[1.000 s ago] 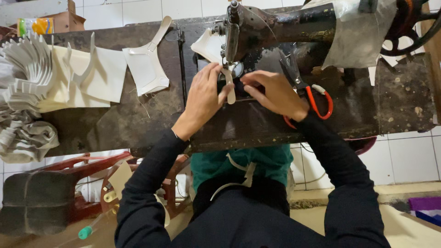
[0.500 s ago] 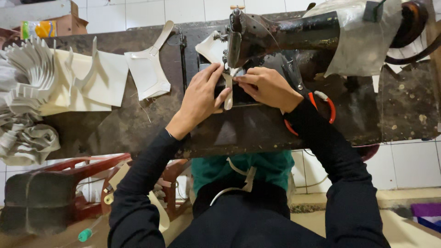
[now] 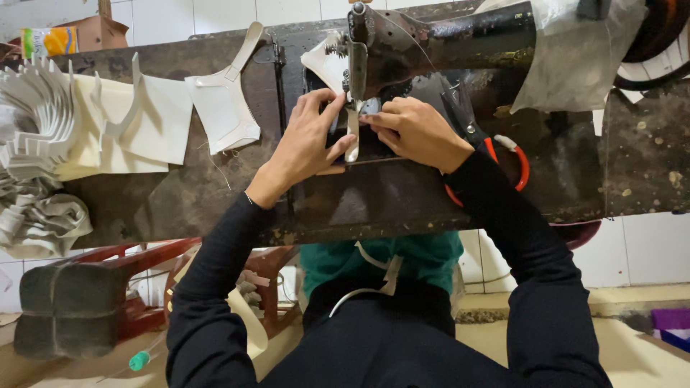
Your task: The person sews white fabric pieces with straps on a treadle sewing machine, guiding each piece under the needle and turning it as they stitch. They trim threads with scissors, set finished pieces on the table, and pick up new pieces from a stack to continue sewing.
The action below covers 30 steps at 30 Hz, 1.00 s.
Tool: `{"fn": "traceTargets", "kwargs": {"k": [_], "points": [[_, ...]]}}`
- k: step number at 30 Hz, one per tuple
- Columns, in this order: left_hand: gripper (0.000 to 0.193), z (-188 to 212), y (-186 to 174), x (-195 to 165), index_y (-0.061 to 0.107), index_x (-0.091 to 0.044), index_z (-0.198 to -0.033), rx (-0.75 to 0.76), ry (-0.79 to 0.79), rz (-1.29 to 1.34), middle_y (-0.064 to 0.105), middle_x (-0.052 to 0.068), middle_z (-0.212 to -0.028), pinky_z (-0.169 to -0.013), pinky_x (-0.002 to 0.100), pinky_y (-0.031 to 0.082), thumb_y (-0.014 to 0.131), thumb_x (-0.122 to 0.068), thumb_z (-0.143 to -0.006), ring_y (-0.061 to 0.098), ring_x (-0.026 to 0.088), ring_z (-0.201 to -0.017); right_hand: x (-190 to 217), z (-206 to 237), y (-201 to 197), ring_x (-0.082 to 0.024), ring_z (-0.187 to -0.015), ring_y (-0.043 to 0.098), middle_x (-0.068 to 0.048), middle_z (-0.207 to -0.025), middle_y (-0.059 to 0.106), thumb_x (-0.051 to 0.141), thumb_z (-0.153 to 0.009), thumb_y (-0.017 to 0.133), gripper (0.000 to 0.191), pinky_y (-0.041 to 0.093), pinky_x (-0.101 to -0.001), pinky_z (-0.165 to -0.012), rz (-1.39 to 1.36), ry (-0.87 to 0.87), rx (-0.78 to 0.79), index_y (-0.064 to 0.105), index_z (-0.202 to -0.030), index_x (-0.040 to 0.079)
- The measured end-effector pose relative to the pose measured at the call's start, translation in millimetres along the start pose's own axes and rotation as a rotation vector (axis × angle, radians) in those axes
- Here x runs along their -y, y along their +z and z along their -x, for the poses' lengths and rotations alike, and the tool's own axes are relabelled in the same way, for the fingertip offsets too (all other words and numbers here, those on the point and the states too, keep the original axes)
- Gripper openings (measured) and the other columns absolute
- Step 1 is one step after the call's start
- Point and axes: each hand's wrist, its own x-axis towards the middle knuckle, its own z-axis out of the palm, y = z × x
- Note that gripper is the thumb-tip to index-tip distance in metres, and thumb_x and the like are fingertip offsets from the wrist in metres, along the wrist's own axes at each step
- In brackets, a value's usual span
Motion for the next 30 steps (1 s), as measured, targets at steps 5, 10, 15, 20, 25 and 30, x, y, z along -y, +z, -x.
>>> {"fn": "traceTargets", "kwargs": {"k": [5, 10, 15, 20, 25, 30], "points": [[0.064, -1.9, 5.6, 3.6, 0.052, 0.002, -0.143, -0.019, -0.006, 0.003, 0.05, 0.022, -0.139, -0.113, 0.049, 0.039, 0.078, -0.027, -0.092, 0.046, 0.041, -0.132, -1.8, -0.1, 1.0, -0.034, -0.089, 0.063, -0.011, -0.094, 0.066, 0.009, -0.09, 0.072, 0.029, 0.05, -0.0447, -0.078, -0.005, 0.002, -0.013, 0.074, -0.119, 0.007], [0.065, -3.8, 7.7, 6.3, 0.052, 0.001, -0.143, -0.029, -0.004, 0.014, 0.05, 0.02, -0.141, -0.113, 0.049, 0.039, 0.079, -0.028, -0.092, 0.046, 0.04, -0.133, -2.0, -0.4, 0.6, -0.034, -0.089, 0.063, -0.011, -0.093, 0.066, 0.009, -0.091, 0.072, 0.028, 0.051, -0.0454, -0.078, -0.002, 0.02, 0.003, 0.073, -0.119, 0.007], [0.062, -4.8, 9.4, 7.6, 0.054, 0.0, -0.142, -0.052, 0.006, 0.024, 0.051, 0.018, -0.142, -0.113, 0.049, 0.039, 0.079, -0.029, -0.093, 0.046, 0.039, -0.134, -2.1, -0.3, -1.3, -0.034, -0.089, 0.063, -0.011, -0.095, 0.067, 0.008, -0.092, 0.071, 0.028, 0.051, -0.0451, -0.079, -0.014, 0.016, 0.003, 0.073, -0.119, 0.006], [0.055, -8.8, 11.1, 12.5, 0.057, -0.002, -0.138, -0.062, 0.02, 0.036, 0.053, 0.015, -0.144, -0.112, 0.049, 0.039, 0.079, -0.029, -0.095, 0.047, 0.038, -0.135, -3.8, 1.6, 2.5, -0.033, -0.09, 0.068, -0.012, -0.098, 0.07, 0.009, -0.096, 0.072, 0.017, 0.055, -0.0404, -0.078, -0.075, 0.065, -0.123, 0.072, -0.113, 0.006], [0.052, -12.5, 12.0, 18.2, 0.059, -0.001, -0.135, -0.067, 0.016, 0.032, 0.055, 0.014, -0.144, -0.112, 0.049, 0.04, 0.077, -0.027, -0.094, 0.048, 0.037, -0.135, -32.4, -3.7, 8.2, -0.018, -0.061, 0.065, -0.013, -0.081, 0.07, 0.017, -0.103, 0.068, 0.018, 0.05, -0.0307, -0.054, -0.263, 0.291, -0.13, 0.071, -0.104, 0.0], [0.045, -14.4, 14.0, 20.5, 0.062, -0.001, -0.134, -0.093, 0.008, 0.031, 0.057, 0.012, -0.144, -0.11, 0.049, 0.04, 0.075, -0.026, -0.098, 0.048, 0.036, -0.134, -76.5, -2.2, 24.1, -0.018, -0.048, 0.039, -0.012, -0.053, 0.044, 0.026, -0.107, 0.072, 0.056, 0.032, -0.0346, -0.046, -0.181, 0.641, -0.012, 0.054, -0.063, -0.005]]}}
